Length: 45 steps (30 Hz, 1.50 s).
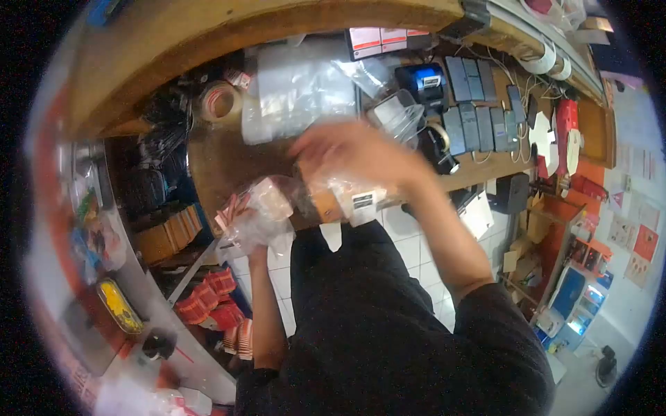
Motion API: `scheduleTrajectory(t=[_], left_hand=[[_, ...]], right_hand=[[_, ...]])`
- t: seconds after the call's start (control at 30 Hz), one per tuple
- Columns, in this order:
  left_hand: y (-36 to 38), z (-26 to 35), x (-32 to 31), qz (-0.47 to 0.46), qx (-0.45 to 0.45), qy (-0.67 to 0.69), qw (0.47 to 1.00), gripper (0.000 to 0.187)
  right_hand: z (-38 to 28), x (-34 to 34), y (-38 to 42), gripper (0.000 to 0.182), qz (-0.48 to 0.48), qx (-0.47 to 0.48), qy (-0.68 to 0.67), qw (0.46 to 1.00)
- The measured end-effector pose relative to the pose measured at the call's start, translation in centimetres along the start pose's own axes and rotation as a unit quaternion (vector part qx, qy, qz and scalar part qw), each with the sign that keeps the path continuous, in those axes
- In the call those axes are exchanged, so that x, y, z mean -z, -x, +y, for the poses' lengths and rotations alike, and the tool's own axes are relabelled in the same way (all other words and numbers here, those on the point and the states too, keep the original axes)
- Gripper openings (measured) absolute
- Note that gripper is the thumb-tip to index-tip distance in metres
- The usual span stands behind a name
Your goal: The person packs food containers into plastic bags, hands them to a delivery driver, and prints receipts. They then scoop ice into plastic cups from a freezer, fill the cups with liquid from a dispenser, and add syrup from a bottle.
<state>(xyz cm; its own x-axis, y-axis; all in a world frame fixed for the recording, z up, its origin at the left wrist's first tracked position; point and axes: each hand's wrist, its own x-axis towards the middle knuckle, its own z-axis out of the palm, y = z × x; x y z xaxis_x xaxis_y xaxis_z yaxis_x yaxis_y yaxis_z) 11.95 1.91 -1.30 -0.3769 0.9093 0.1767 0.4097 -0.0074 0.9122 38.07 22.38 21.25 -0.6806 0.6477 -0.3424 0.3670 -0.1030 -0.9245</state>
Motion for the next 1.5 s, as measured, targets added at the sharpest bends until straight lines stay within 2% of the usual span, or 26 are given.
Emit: scheduleTrajectory(t=[0.03,0.07,0.1,0.13,0.17,0.23,0.27,0.3,0.37,0.4,0.5,0.63,0.7,0.73,0.8,0.9,0.97,1.03,1.1,1.13,1.17,1.2,1.23,1.3,1.4,1.5], left_hand=[[0.3,0.0,-1.2,0.080,0.103,0.292,0.948,0.039],[0.2,0.3,-1.5,0.081,0.105,0.292,0.947,0.039],[-0.2,0.5,-1.2,0.043,0.097,0.140,0.984,0.037],[-0.7,0.7,-1.1,0.002,0.085,-0.016,0.996,0.035],[-1.1,1.5,-1.3,0.002,0.084,-0.016,0.996,0.035],[-1.5,3.0,-1.9,0.077,0.253,0.095,0.960,0.029],[-0.9,1.6,-2.6,0.143,0.288,0.186,0.928,0.028],[-0.5,0.9,-2.8,0.141,0.289,0.183,0.929,0.028],[0.0,-1.0,-2.4,0.127,0.375,-0.057,0.916,0.023],[3.5,-8.4,-0.9,0.060,0.176,-0.285,0.940,0.020],[2.4,-3.4,0.0,0.077,0.080,-0.378,0.919,0.024],[-1.1,4.2,-0.5,0.100,-0.079,-0.475,0.871,0.035],[-2.1,5.4,0.2,-0.065,0.040,-0.329,0.941,0.034],[-2.3,5.4,0.7,-0.071,0.031,-0.327,0.942,0.034],[-2.7,6.0,1.0,-0.133,0.181,-0.146,0.963,0.038],[-2.7,7.5,0.6,-0.141,0.195,-0.284,0.928,0.043],[-2.3,6.7,1.9,-0.169,0.230,-0.255,0.924,0.041],[-1.4,5.9,2.7,-0.151,0.245,-0.167,0.943,0.039],[-0.2,4.0,4.0,-0.142,0.264,-0.121,0.946,0.038],[0.4,3.2,4.5,-0.133,0.282,-0.075,0.947,0.038],[0.9,2.9,4.7,-0.132,0.282,-0.075,0.947,0.038],[1.2,2.5,4.7,-0.124,0.204,-0.175,0.955,0.041],[1.3,2.2,4.6,-0.114,0.122,-0.272,0.948,0.044],[1.6,1.5,4.4,-0.102,0.116,-0.277,0.948,0.045],[1.7,1.7,4.3,-0.097,0.133,-0.253,0.953,0.048],[1.6,2.3,4.2,-0.121,0.131,-0.206,0.962,0.050]], right_hand=[[2.9,4.4,0.8,0.025,0.145,-0.028,-0.012,0.989],[6.9,9.0,1.3,0.019,0.244,-0.034,0.029,0.969],[11.1,12.4,1.9,0.015,0.222,-0.064,0.020,0.973],[14.8,14.7,2.0,0.013,0.160,-0.118,0.174,0.964],[17.5,14.6,1.8,0.015,0.132,-0.100,0.302,0.939],[24.1,12.9,1.5,0.028,0.135,-0.040,0.461,0.876],[26.1,12.2,1.2,0.027,0.122,-0.050,0.496,0.858],[25.8,11.2,0.1,0.022,0.071,-0.143,0.543,0.824],[24.6,10.6,0.1,0.016,0.070,-0.065,0.575,0.813],[22.9,10.6,0.3,0.016,0.073,-0.065,0.571,0.815],[20.0,11.1,1.2,0.015,0.096,-0.151,0.548,0.817],[21.8,11.9,2.8,0.013,0.153,-0.088,0.533,0.828],[22.2,12.4,3.1,0.013,0.190,-0.046,0.488,0.851],[22.1,12.9,3.6,0.013,0.199,-0.052,0.487,0.849],[22.1,13.7,4.3,0.012,0.255,-0.026,0.281,0.925],[22.5,13.8,5.0,0.012,0.246,0.020,0.266,0.932],[21.0,14.2,6.1,0.009,0.264,0.025,0.233,0.935],[20.9,15.5,8.0,0.008,0.439,0.080,0.134,0.885],[22.8,17.4,11.9,0.011,0.577,0.036,0.110,0.808],[26.8,19.7,14.0,0.010,0.616,0.048,0.067,0.783],[30.1,21.6,16.9,0.008,0.648,-0.012,0.114,0.753],[33.1,23.3,20.1,0.009,0.662,-0.045,0.226,0.713],[35.2,24.6,22.5,0.013,0.675,-0.057,0.201,0.707],[38.7,26.8,26.2,0.016,0.659,-0.144,0.331,0.660],[40.8,27.4,28.0,0.018,0.606,-0.209,0.328,0.694],[41.5,26.9,28.0,0.017,0.624,-0.224,0.307,0.683]])
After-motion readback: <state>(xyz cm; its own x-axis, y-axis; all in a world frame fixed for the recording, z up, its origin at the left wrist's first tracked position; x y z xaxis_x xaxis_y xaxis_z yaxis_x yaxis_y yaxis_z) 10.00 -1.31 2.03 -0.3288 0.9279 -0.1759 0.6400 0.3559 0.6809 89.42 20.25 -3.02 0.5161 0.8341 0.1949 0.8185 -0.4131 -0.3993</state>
